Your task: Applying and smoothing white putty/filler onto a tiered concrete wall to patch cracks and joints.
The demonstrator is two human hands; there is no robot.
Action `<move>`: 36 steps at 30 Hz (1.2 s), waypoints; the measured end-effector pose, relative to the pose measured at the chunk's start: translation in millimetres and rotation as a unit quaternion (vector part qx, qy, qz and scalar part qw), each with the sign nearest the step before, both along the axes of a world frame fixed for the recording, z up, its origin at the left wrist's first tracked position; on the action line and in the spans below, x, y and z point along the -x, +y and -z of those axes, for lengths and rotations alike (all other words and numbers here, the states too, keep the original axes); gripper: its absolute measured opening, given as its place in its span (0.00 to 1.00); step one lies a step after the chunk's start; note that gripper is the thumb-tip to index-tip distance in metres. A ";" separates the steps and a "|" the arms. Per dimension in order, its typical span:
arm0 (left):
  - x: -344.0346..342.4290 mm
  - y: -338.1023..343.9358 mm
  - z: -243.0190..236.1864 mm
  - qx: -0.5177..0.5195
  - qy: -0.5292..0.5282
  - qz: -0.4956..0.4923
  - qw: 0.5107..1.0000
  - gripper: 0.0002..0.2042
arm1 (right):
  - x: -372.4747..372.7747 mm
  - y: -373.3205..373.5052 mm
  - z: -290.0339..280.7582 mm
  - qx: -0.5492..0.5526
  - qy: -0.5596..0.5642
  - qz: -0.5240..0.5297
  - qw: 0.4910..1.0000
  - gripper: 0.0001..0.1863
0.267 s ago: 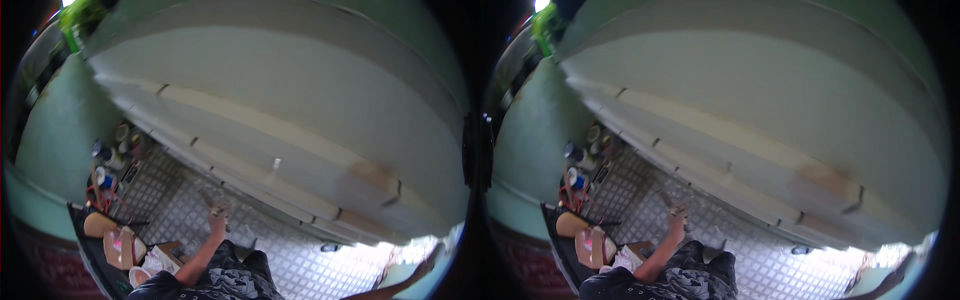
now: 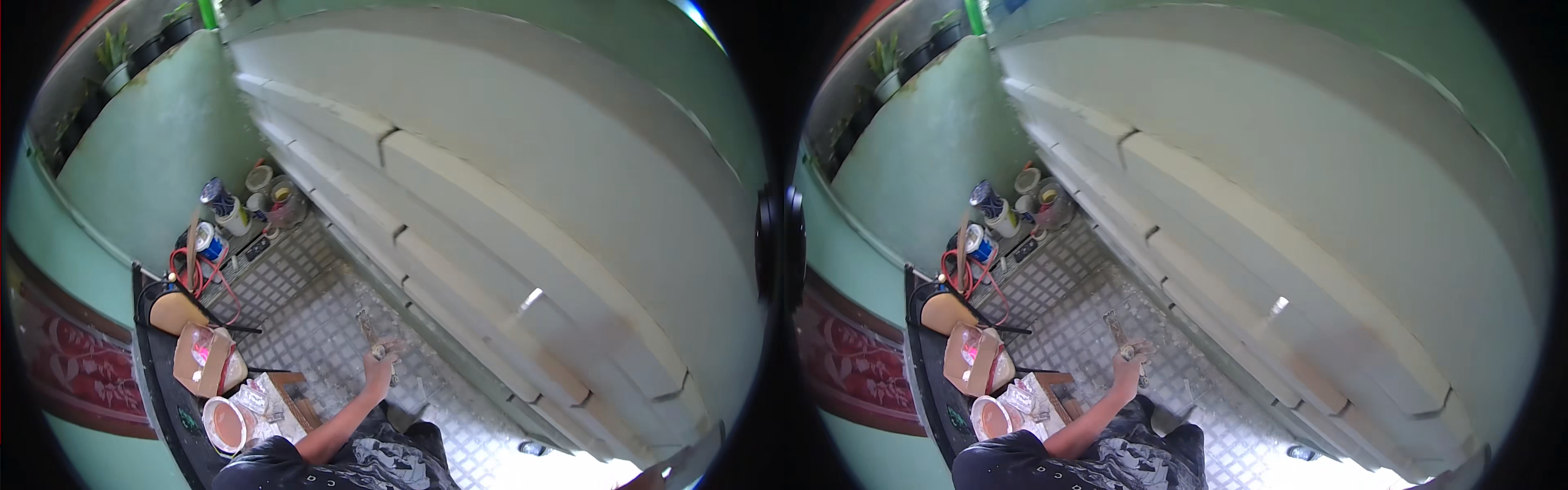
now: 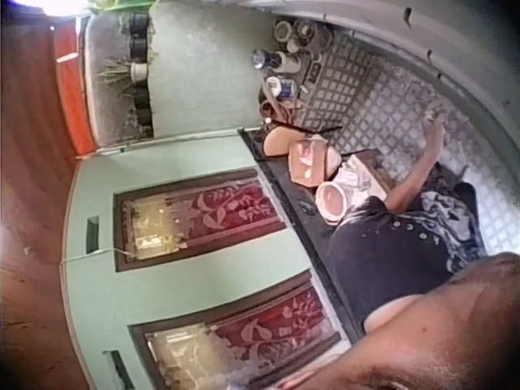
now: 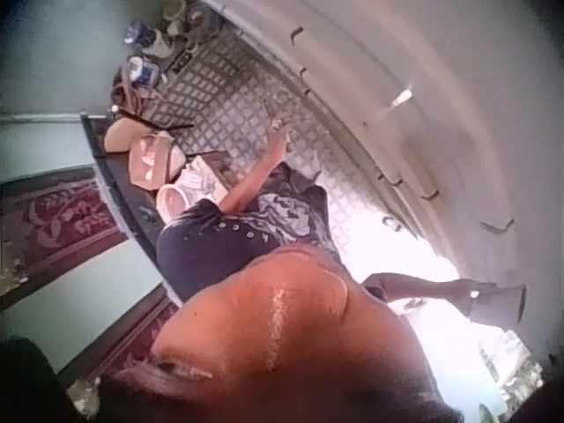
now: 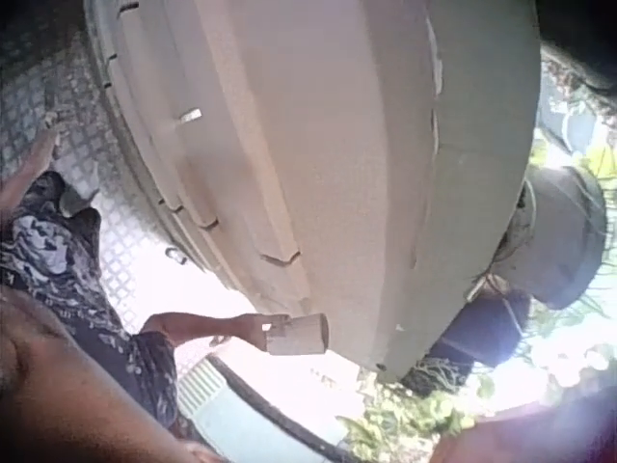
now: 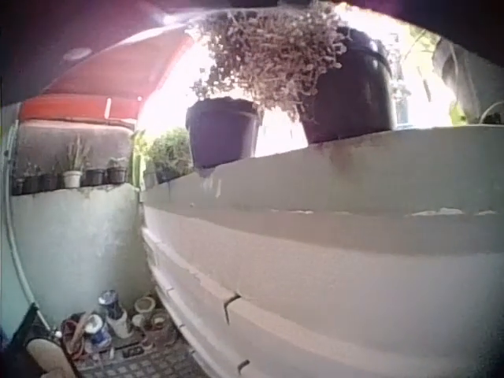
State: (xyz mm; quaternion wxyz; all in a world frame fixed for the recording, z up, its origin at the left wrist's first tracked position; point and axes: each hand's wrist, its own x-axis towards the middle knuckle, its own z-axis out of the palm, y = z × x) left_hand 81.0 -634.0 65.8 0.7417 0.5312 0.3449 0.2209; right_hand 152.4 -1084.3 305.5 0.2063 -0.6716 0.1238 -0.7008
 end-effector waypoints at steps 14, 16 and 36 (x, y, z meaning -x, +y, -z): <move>118.6 168.1 -0.2 0.063 -0.077 -0.209 0.973 0.19 | -84.0 294.0 164.5 0.005 0.099 -0.552 0.828 0.13; 136.9 191.5 5.1 0.063 -0.076 -0.229 0.968 0.20 | -62.6 389.6 127.3 -0.160 0.129 -0.621 0.757 0.16; 190.7 380.0 -16.5 0.083 -0.123 -0.304 0.941 0.29 | -53.4 715.8 77.3 -0.590 -0.050 -0.644 0.484 0.20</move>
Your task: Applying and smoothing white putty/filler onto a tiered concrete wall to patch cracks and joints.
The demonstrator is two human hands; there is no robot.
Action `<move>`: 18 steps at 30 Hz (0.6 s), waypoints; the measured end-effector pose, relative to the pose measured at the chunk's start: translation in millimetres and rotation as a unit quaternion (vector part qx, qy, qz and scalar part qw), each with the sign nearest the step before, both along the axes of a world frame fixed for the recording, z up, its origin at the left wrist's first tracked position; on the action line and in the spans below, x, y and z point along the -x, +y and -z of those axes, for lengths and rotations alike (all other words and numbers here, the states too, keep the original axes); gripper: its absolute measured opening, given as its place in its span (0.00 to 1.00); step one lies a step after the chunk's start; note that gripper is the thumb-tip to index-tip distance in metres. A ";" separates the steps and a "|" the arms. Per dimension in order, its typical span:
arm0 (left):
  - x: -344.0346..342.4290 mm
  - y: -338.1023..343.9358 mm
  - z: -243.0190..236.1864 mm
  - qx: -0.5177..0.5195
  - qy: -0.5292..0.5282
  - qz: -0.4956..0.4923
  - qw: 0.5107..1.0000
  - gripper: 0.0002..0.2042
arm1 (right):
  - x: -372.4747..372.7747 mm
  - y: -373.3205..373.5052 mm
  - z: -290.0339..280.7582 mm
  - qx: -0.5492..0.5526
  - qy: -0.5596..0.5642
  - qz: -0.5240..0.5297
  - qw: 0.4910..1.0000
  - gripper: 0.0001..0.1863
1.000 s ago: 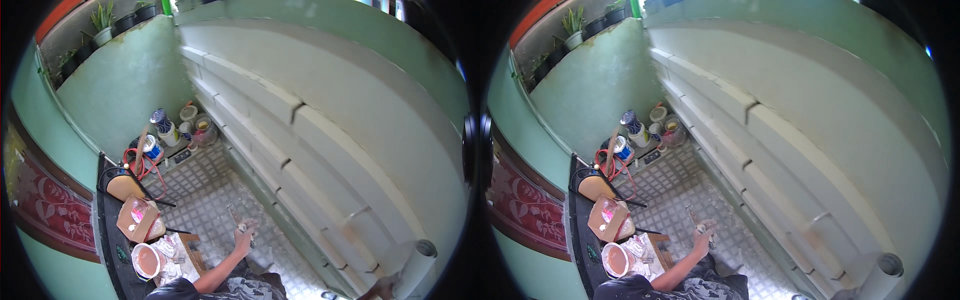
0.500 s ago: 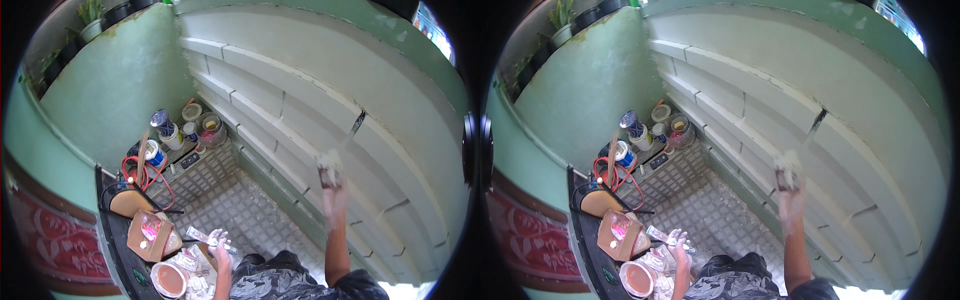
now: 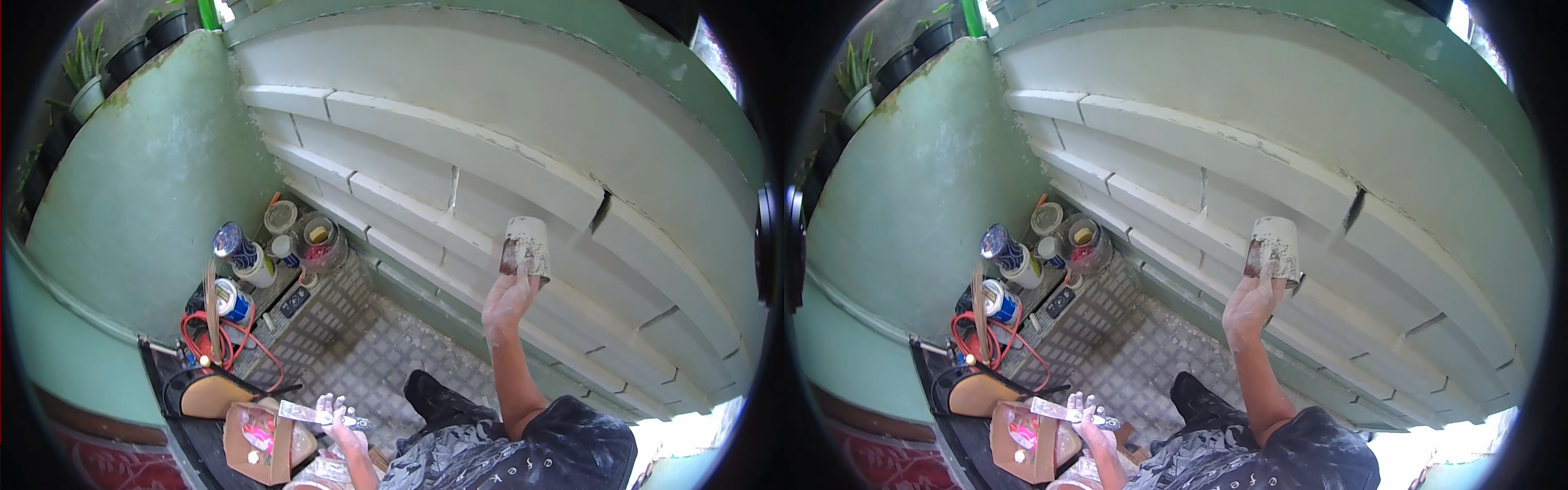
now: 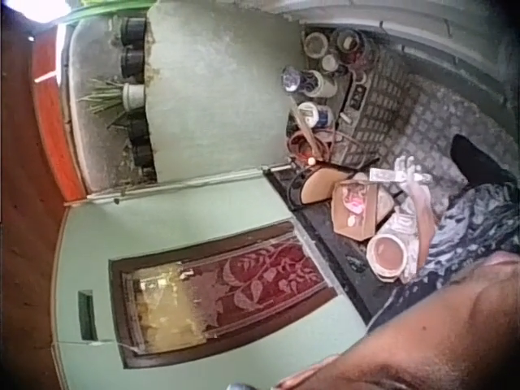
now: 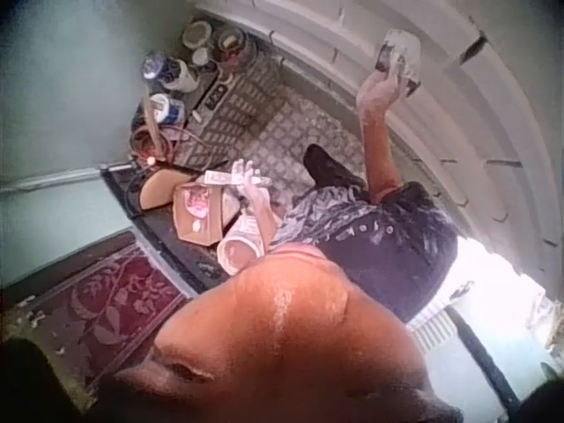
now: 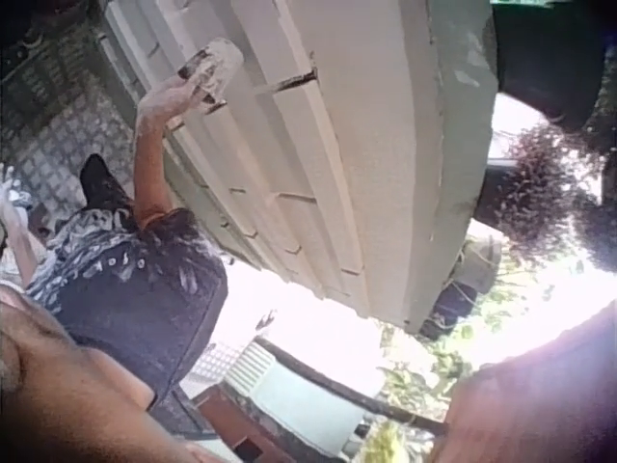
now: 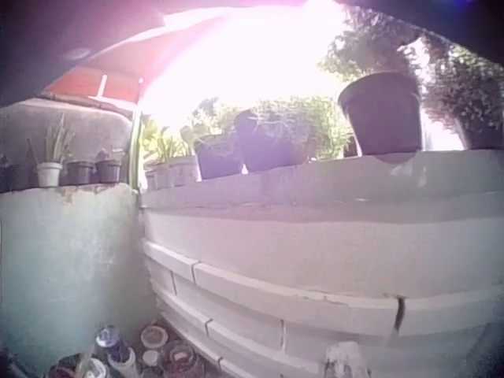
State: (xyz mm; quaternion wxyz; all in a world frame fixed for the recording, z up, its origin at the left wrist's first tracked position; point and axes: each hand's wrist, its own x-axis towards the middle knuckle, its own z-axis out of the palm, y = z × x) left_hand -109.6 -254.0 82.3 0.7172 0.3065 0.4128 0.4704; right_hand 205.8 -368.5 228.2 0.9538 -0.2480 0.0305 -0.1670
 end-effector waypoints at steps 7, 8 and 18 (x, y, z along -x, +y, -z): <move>-63.4 86.0 3.7 0.004 0.002 0.061 0.998 0.30 | -46.2 7.5 -12.8 0.028 -0.033 0.102 0.994 0.18; -78.0 97.0 -2.8 0.017 0.004 0.074 0.997 0.30 | -54.2 3.8 -14.2 0.023 -0.016 0.096 0.995 0.17; -187.9 186.7 -12.0 0.027 -0.004 0.231 0.973 0.28 | -48.8 31.7 -3.6 0.145 0.003 0.392 0.908 0.19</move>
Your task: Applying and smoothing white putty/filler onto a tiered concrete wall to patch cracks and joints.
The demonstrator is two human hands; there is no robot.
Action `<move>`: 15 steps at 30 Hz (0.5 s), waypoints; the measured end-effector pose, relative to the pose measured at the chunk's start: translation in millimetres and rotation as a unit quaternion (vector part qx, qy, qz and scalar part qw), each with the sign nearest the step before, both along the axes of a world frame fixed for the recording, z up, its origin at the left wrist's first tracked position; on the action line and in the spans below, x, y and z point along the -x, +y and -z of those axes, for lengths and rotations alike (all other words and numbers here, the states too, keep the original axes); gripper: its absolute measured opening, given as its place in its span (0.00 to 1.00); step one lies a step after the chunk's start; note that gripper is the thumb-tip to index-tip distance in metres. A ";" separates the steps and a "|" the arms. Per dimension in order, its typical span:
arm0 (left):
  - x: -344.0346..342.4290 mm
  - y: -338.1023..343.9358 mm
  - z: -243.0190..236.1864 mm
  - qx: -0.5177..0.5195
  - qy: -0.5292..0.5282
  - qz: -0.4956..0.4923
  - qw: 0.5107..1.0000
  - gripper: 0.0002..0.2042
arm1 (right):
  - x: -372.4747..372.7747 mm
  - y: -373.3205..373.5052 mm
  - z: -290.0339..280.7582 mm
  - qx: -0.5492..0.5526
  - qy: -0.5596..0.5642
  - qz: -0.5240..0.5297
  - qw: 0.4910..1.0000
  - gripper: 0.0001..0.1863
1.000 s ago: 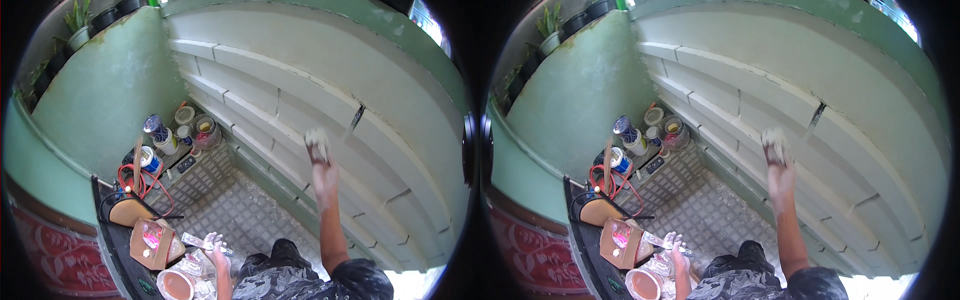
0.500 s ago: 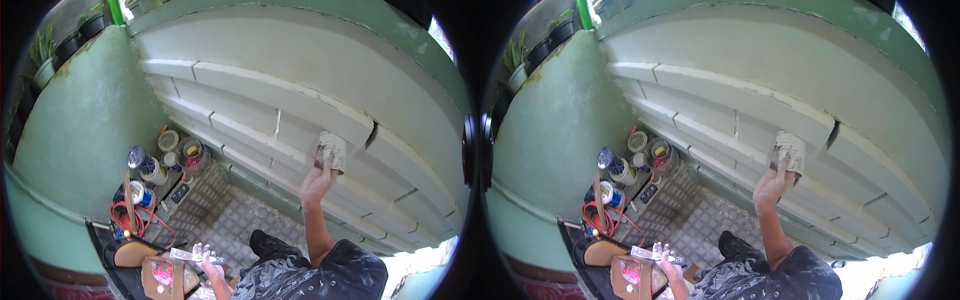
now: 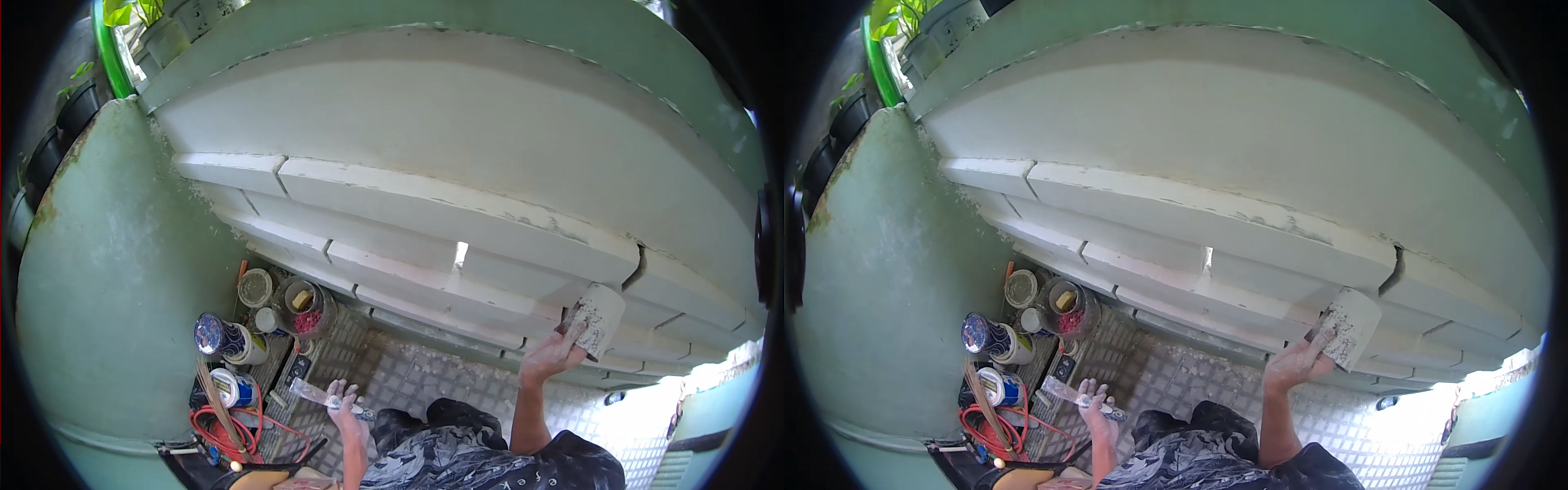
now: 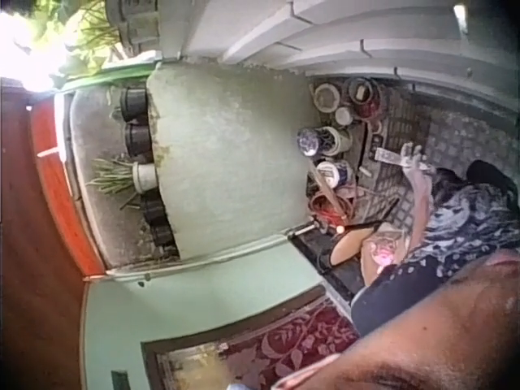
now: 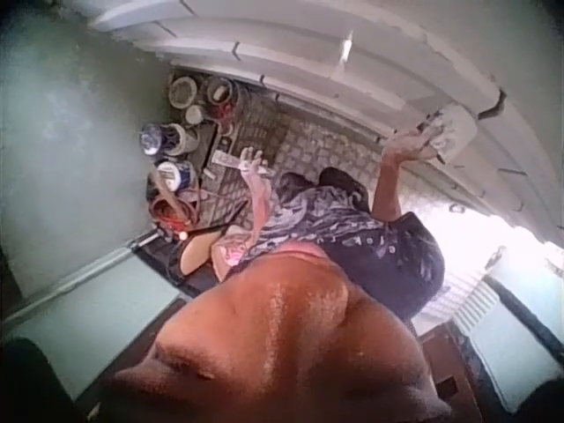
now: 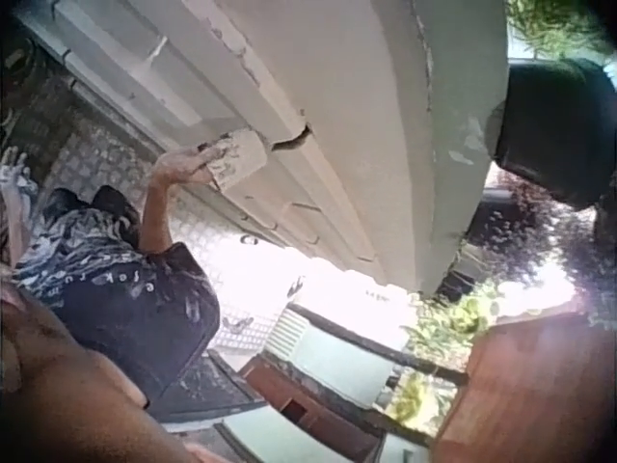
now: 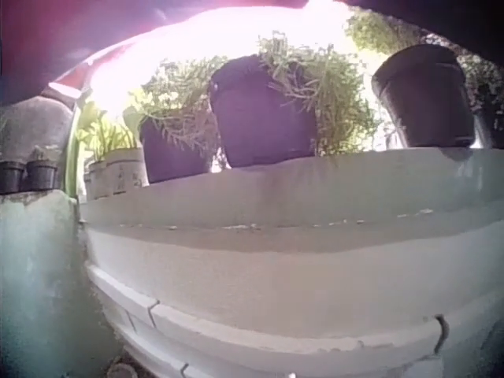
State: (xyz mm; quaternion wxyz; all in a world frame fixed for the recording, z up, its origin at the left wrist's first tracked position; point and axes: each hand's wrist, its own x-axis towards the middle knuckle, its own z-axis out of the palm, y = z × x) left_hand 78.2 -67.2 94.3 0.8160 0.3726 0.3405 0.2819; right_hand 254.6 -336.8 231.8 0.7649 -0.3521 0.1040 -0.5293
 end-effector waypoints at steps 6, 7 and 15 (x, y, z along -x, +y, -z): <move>-27.2 39.8 3.6 0.016 0.002 0.092 0.996 0.26 | -14.7 21.9 0.2 -0.041 0.105 -0.108 0.988 0.20; -30.3 46.9 2.3 0.019 0.006 0.092 0.996 0.26 | -12.8 23.1 -1.7 -0.039 0.109 -0.108 0.987 0.20; -42.2 107.6 -6.9 -0.003 -0.002 0.207 0.978 0.21 | -11.8 137.3 -0.3 0.003 0.044 -0.174 0.984 0.17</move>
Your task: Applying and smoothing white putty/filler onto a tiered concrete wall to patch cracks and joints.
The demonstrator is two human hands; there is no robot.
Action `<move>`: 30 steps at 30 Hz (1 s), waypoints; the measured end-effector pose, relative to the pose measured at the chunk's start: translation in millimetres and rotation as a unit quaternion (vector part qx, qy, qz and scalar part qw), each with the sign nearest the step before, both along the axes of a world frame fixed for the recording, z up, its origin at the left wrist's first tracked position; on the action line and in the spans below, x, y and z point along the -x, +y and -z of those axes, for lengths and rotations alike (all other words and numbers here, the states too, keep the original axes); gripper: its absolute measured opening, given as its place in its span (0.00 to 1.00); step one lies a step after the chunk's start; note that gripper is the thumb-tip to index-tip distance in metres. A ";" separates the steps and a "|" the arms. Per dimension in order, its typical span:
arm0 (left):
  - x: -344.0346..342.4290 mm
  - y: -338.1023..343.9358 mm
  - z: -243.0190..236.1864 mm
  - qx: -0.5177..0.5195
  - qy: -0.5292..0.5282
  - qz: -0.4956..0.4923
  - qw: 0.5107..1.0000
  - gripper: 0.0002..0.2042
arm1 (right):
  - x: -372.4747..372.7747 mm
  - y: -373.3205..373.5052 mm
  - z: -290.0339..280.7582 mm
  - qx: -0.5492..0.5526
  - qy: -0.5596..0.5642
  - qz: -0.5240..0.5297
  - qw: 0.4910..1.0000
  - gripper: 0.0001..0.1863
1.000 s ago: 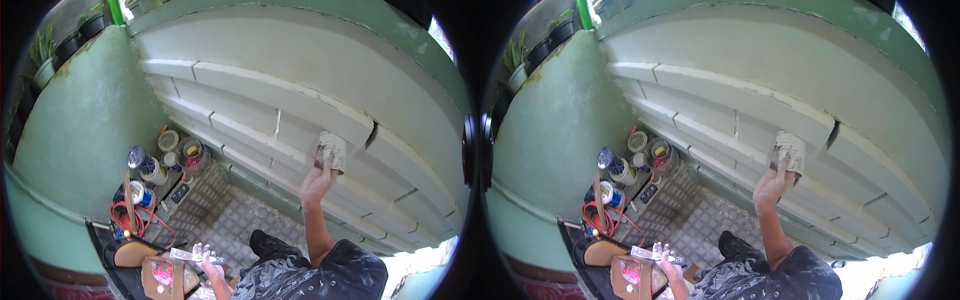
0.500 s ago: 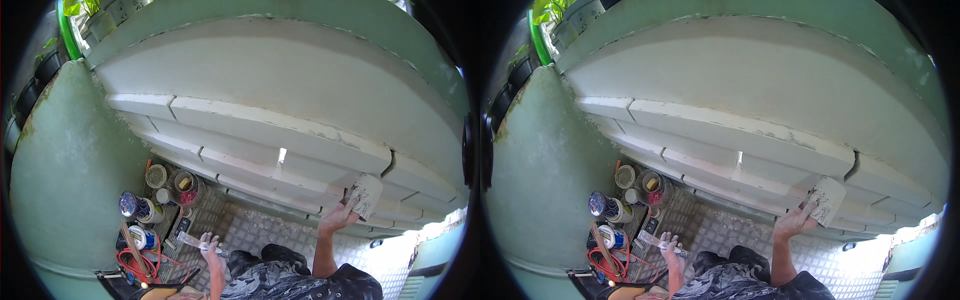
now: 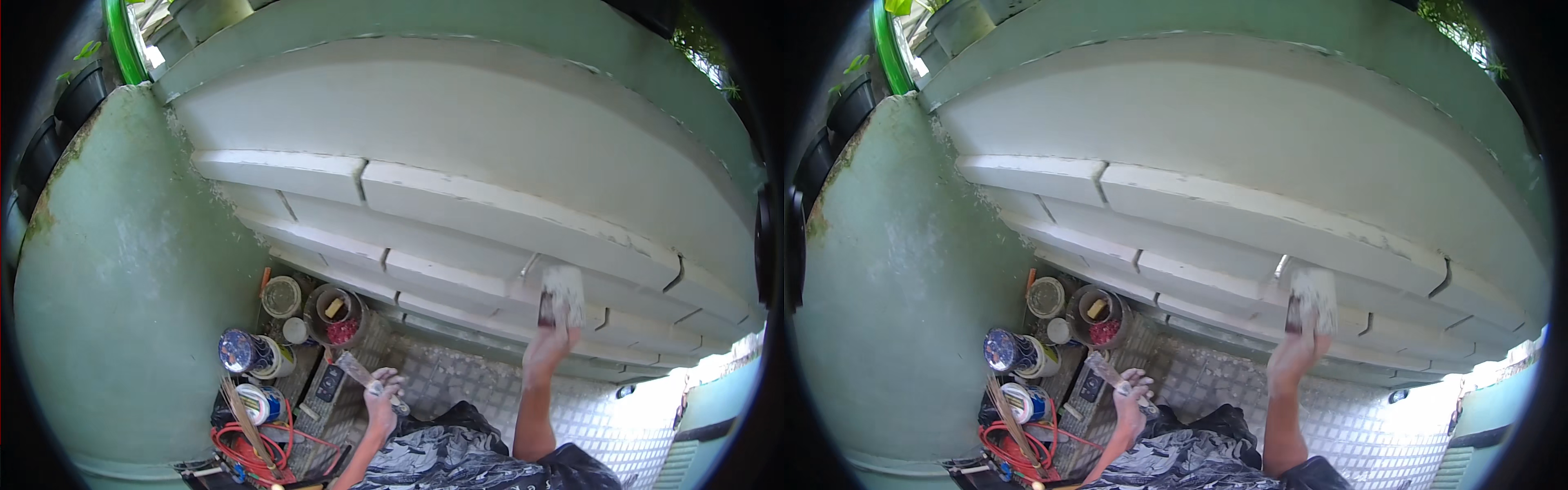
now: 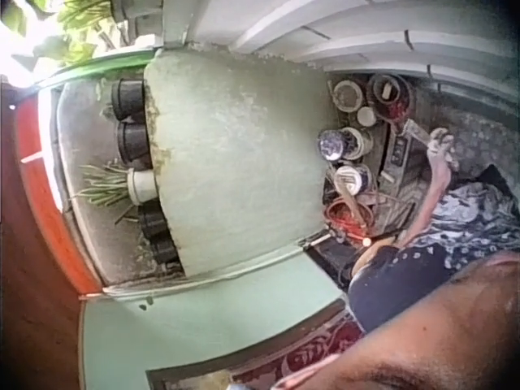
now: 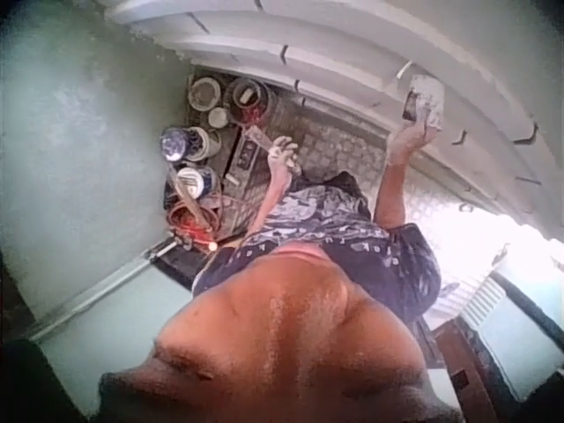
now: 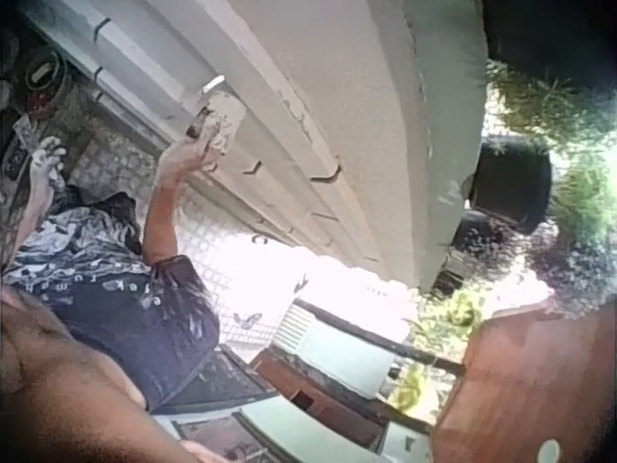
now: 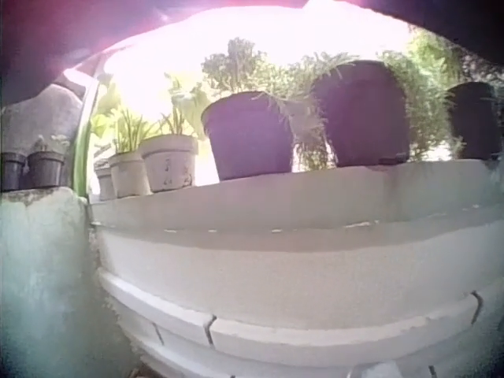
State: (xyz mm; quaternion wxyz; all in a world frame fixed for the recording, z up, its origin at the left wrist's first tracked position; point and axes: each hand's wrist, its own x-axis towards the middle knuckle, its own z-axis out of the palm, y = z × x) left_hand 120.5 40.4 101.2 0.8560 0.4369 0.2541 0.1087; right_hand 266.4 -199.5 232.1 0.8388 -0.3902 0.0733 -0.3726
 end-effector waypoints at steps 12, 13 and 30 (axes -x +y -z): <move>11.3 83.6 29.4 0.044 -0.004 0.013 0.999 0.19 | -12.8 169.6 21.4 -0.032 0.070 -0.234 0.969 0.18; 10.1 89.8 27.8 0.040 -0.005 0.022 0.999 0.19 | -31.3 186.5 14.6 -0.071 0.070 -0.298 0.949 0.18; -5.8 124.0 47.7 0.046 0.033 0.083 0.995 0.19 | -69.6 244.1 -1.9 -0.140 0.055 -0.297 0.943 0.17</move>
